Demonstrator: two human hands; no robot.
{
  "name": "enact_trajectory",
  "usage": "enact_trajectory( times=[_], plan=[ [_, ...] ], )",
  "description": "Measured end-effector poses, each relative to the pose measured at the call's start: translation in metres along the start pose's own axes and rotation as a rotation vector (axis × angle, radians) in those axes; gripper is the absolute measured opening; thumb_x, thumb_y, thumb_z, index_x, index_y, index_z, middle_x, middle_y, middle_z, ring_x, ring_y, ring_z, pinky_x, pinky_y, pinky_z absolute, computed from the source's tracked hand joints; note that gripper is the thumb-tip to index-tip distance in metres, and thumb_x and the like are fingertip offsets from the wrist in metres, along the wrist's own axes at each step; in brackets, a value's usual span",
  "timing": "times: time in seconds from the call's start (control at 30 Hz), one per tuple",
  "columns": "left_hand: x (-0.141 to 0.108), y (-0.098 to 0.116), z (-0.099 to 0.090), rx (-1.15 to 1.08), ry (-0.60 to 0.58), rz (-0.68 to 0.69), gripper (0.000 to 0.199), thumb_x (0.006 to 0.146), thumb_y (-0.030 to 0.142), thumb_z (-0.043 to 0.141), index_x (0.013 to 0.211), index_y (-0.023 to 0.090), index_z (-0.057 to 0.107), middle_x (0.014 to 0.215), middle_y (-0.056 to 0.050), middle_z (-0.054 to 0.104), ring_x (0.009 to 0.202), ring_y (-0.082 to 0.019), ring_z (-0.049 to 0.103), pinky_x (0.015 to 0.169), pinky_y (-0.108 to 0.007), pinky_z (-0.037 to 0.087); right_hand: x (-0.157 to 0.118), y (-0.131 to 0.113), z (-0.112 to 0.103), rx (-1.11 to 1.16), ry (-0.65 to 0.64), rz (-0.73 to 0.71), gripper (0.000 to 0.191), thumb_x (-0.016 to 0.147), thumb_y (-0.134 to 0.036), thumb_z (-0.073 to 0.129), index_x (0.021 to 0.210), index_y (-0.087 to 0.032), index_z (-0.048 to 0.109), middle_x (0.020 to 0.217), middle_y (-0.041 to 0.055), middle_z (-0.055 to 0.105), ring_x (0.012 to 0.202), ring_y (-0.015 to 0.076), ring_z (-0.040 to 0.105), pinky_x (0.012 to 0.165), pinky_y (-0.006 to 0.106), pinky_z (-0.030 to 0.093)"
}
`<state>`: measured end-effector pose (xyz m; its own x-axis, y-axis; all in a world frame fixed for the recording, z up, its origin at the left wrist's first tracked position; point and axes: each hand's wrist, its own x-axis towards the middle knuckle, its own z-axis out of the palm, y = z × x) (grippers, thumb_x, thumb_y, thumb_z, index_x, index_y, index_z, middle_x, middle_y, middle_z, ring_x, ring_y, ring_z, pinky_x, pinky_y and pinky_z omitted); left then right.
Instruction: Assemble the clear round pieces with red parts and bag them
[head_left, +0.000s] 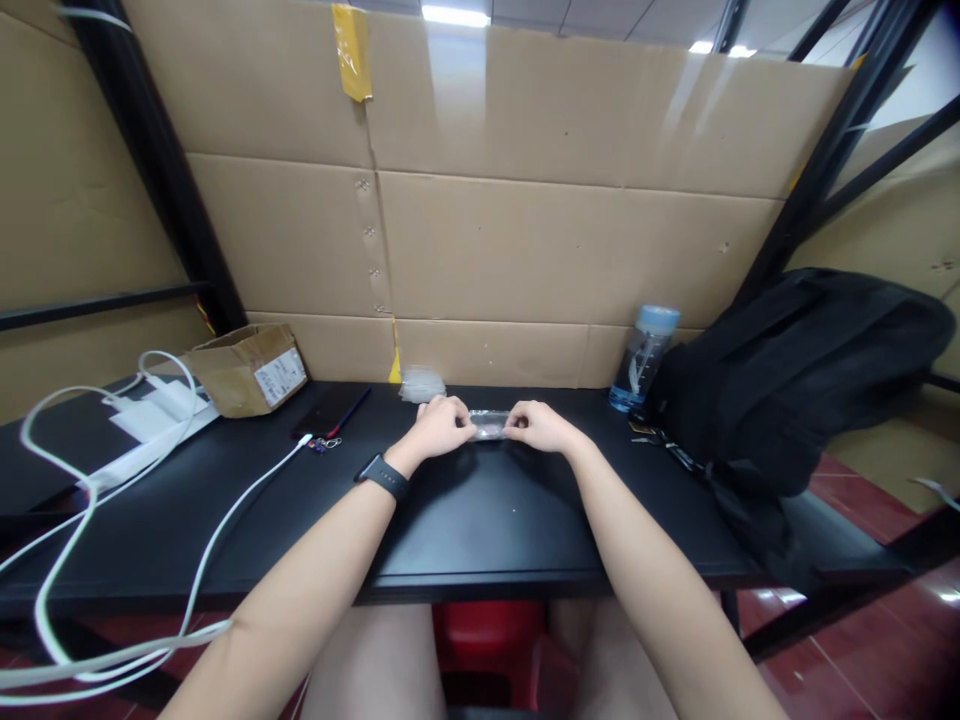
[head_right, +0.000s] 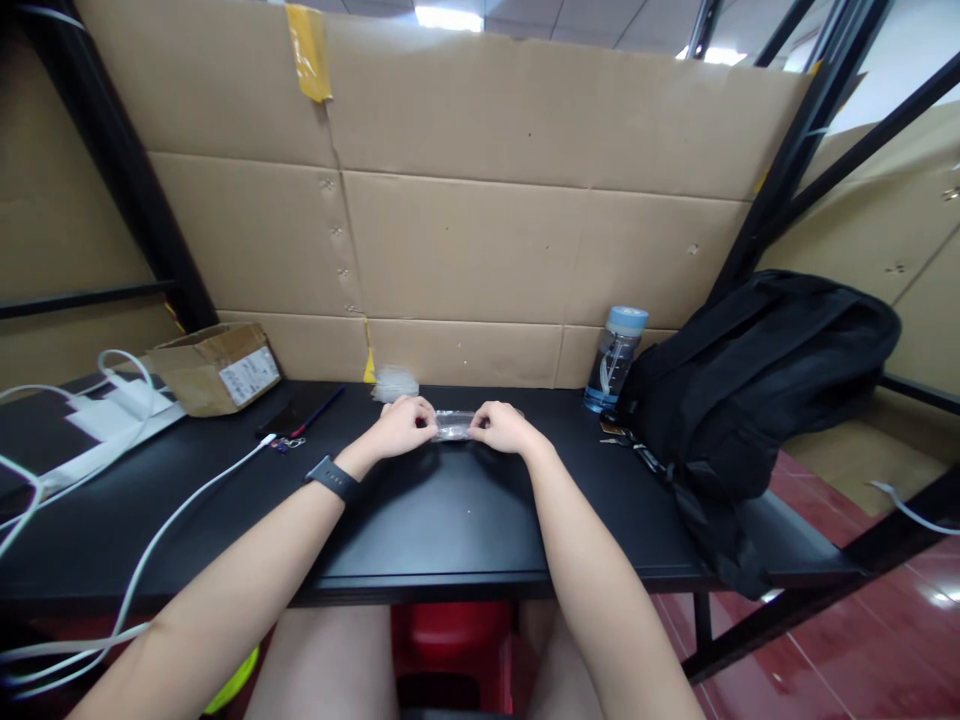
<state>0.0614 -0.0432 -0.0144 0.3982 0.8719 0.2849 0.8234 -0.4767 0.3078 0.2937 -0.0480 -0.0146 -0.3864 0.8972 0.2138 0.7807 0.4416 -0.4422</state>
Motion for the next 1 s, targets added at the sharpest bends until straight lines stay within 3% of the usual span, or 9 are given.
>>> enact_trajectory(
  times=[0.13, 0.27, 0.4, 0.53, 0.63, 0.73, 0.9, 1.0],
  plan=[
    [0.0, 0.002, 0.005, 0.032, 0.023, -0.039, 0.021, 0.08, 0.036, 0.061, 0.067, 0.022, 0.071, 0.101, -0.005, 0.073, 0.105, -0.031, 0.057, 0.093, -0.046, 0.039, 0.004, 0.003, 0.009, -0.029, 0.031, 0.107, 0.029, 0.091, -0.037, 0.062, 0.068, -0.019, 0.069, 0.073, 0.0024, 0.069, 0.071, 0.0155, 0.062, 0.066, 0.025, 0.04],
    [-0.002, 0.004, 0.009, 0.1, 0.022, -0.013, 0.024, 0.082, 0.036, 0.061, 0.066, 0.02, 0.069, 0.095, -0.009, 0.07, 0.104, -0.032, 0.055, 0.091, -0.046, 0.038, 0.004, 0.011, 0.013, -0.039, 0.117, 0.157, 0.012, 0.079, -0.029, 0.073, 0.086, -0.02, 0.069, 0.086, 0.0019, 0.069, 0.076, 0.0153, 0.06, 0.067, 0.025, 0.041],
    [-0.004, 0.006, 0.007, 0.122, 0.046, 0.083, 0.014, 0.084, 0.033, 0.063, 0.077, 0.021, 0.068, 0.102, -0.008, 0.068, 0.106, -0.029, 0.052, 0.09, -0.042, 0.038, 0.001, 0.012, 0.005, 0.106, 0.131, -0.089, 0.032, 0.075, -0.01, 0.069, 0.105, -0.021, 0.069, 0.104, 0.0025, 0.069, 0.086, 0.0146, 0.06, 0.078, 0.025, 0.045],
    [-0.004, 0.005, 0.006, 0.052, -0.031, 0.198, 0.021, 0.094, 0.037, 0.053, 0.099, 0.025, 0.069, 0.109, -0.006, 0.069, 0.114, -0.027, 0.051, 0.095, -0.042, 0.036, 0.0, 0.003, 0.006, 0.152, -0.04, -0.235, 0.039, 0.073, -0.019, 0.079, 0.111, -0.023, 0.071, 0.11, 0.002, 0.071, 0.096, 0.0181, 0.064, 0.088, 0.029, 0.046],
    [-0.005, 0.001, 0.006, 0.016, -0.101, 0.201, 0.029, 0.096, 0.047, 0.048, 0.109, 0.029, 0.068, 0.108, -0.005, 0.071, 0.116, -0.028, 0.051, 0.097, -0.044, 0.034, 0.002, -0.001, 0.014, 0.007, -0.05, -0.139, 0.036, 0.073, -0.029, 0.082, 0.108, -0.025, 0.073, 0.107, 0.0025, 0.072, 0.099, 0.0218, 0.063, 0.093, 0.035, 0.044],
    [-0.005, -0.003, 0.008, 0.024, -0.151, 0.2, 0.034, 0.086, 0.05, 0.063, 0.113, 0.03, 0.066, 0.109, -0.004, 0.072, 0.118, -0.029, 0.049, 0.098, -0.044, 0.033, 0.004, -0.001, 0.018, -0.093, -0.03, -0.074, 0.027, 0.08, -0.03, 0.076, 0.106, -0.028, 0.076, 0.114, 0.0046, 0.07, 0.109, 0.0249, 0.06, 0.099, 0.039, 0.042],
    [-0.001, -0.007, 0.013, 0.009, -0.055, 0.144, 0.029, 0.091, 0.03, 0.055, 0.12, 0.029, 0.058, 0.106, -0.004, 0.074, 0.116, -0.026, 0.054, 0.097, -0.041, 0.033, 0.004, 0.0, 0.012, -0.032, -0.027, -0.086, 0.02, 0.091, -0.035, 0.066, 0.103, -0.025, 0.078, 0.119, 0.006, 0.068, 0.108, 0.0218, 0.061, 0.096, 0.033, 0.043],
    [0.0, -0.006, 0.014, -0.043, -0.015, 0.099, 0.033, 0.093, 0.028, 0.051, 0.126, 0.028, 0.051, 0.101, -0.002, 0.075, 0.113, -0.025, 0.06, 0.094, -0.04, 0.033, 0.004, 0.0, 0.01, 0.014, 0.019, -0.056, 0.03, 0.097, -0.041, 0.056, 0.092, -0.022, 0.078, 0.11, 0.0059, 0.071, 0.097, 0.0188, 0.065, 0.087, 0.03, 0.045]
  ],
)
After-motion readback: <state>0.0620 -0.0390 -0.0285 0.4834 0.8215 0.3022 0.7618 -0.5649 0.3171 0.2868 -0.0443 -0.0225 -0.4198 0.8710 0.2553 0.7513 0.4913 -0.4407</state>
